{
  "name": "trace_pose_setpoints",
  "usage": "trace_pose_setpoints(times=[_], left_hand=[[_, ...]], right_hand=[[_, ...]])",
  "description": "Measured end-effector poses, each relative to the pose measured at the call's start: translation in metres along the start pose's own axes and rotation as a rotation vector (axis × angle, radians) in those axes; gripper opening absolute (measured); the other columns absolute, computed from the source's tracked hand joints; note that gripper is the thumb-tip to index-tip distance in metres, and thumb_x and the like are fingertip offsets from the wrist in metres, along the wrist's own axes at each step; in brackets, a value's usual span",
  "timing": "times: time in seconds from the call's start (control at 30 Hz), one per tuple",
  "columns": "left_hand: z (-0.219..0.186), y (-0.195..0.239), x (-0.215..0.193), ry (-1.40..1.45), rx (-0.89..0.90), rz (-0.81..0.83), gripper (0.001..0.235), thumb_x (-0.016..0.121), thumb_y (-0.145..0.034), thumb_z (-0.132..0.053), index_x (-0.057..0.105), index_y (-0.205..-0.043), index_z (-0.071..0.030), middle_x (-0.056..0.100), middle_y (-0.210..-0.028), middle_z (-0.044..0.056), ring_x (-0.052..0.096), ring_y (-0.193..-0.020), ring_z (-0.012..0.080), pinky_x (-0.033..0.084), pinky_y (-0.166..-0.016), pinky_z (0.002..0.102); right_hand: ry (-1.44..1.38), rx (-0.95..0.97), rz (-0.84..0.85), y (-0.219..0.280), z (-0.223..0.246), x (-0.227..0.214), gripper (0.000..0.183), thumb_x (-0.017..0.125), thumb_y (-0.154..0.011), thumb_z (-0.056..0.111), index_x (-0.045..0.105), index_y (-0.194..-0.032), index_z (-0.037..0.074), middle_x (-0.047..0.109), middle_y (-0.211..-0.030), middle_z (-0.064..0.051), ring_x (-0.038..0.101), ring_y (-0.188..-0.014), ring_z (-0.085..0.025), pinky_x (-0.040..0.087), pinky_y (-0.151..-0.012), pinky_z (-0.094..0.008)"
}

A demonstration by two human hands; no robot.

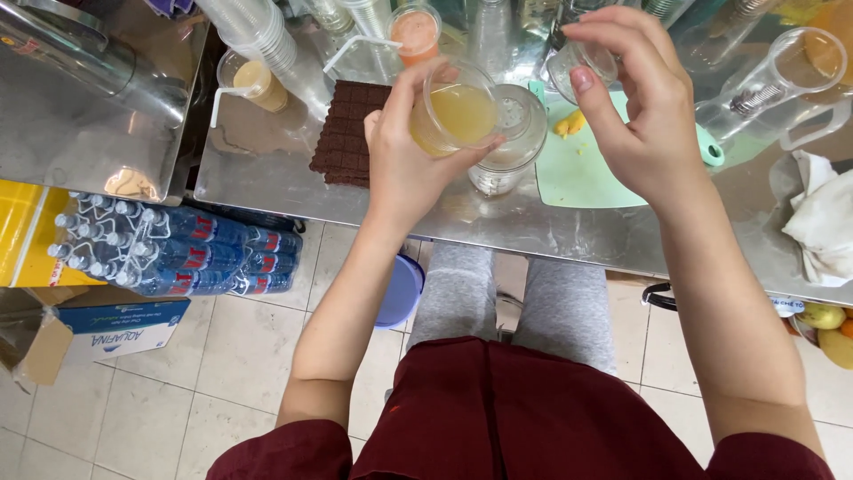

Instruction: The person pours a yellow liquid from a small plastic cup into a glass jar and then adds another ingredient from a small clear container.

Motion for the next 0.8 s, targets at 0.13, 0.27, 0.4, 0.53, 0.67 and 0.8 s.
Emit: trace_pose_setpoints(times=[0.13,0.27,0.4,0.53,0.67,0.8], left_hand=[[0.003,-0.002,0.0,-0.086,0.018,-0.027,0.078,0.099,-0.074,-0.042,0.051,-0.133,-0.028,0.066,-0.131,-0.014,0.066,-0.123,0.0081,0.031,-0.097,0.037],[0.002,-0.004,-0.001,-0.166,0.043,-0.057,0.081,0.101,-0.07,-0.043,0.052,-0.132,-0.028,0.067,-0.128,-0.016,0.069,-0.12,0.0116,0.034,-0.092,0.037],[-0.001,-0.005,-0.002,-0.174,0.06,-0.049,0.079,0.1,-0.073,-0.043,0.052,-0.134,-0.026,0.066,-0.128,-0.014,0.068,-0.118,0.0131,0.035,-0.094,0.038],[-0.004,-0.007,-0.004,-0.192,0.065,-0.065,0.078,0.1,-0.07,-0.042,0.054,-0.131,-0.026,0.067,-0.127,-0.014,0.069,-0.117,0.0146,0.034,-0.094,0.036],[-0.005,-0.008,-0.005,-0.206,0.063,-0.069,0.079,0.102,-0.069,-0.039,0.055,-0.131,-0.026,0.067,-0.128,-0.014,0.068,-0.117,0.0152,0.034,-0.095,0.036],[-0.006,-0.009,-0.006,-0.218,0.076,-0.059,0.079,0.1,-0.071,-0.042,0.054,-0.133,-0.026,0.068,-0.127,-0.011,0.069,-0.116,0.017,0.033,-0.093,0.036]], right_hand=[[-0.016,-0.019,0.005,0.0,0.0,0.001,0.026,0.054,-0.118,-0.004,0.056,-0.144,-0.008,0.053,-0.145,-0.026,0.051,-0.136,-0.036,0.047,-0.1,-0.039],[0.013,-0.012,0.003,0.001,0.0,0.002,0.026,0.054,-0.117,-0.002,0.058,-0.142,-0.008,0.058,-0.142,-0.024,0.055,-0.133,-0.035,0.047,-0.108,-0.042],[0.004,0.011,-0.001,0.003,-0.006,0.002,0.026,0.057,-0.117,-0.002,0.06,-0.143,-0.006,0.059,-0.136,-0.023,0.055,-0.122,-0.032,0.045,-0.098,-0.039],[0.007,0.018,-0.006,0.003,-0.007,0.001,0.025,0.058,-0.116,-0.003,0.06,-0.141,-0.006,0.058,-0.132,-0.02,0.052,-0.114,-0.028,0.041,-0.091,-0.037],[0.01,0.012,-0.009,0.003,-0.005,0.001,0.024,0.059,-0.117,-0.003,0.06,-0.141,-0.006,0.057,-0.131,-0.02,0.052,-0.114,-0.029,0.042,-0.091,-0.038],[-0.009,0.02,-0.008,0.002,-0.003,0.001,0.024,0.059,-0.117,-0.003,0.06,-0.14,-0.006,0.055,-0.129,-0.02,0.052,-0.109,-0.027,0.044,-0.092,-0.038]])
Point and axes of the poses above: each hand's wrist, its own y-axis away from the middle knuckle, its own x-axis out of the palm, z = x × y, the point moved 7 cm from there along -y, towards the middle knuckle
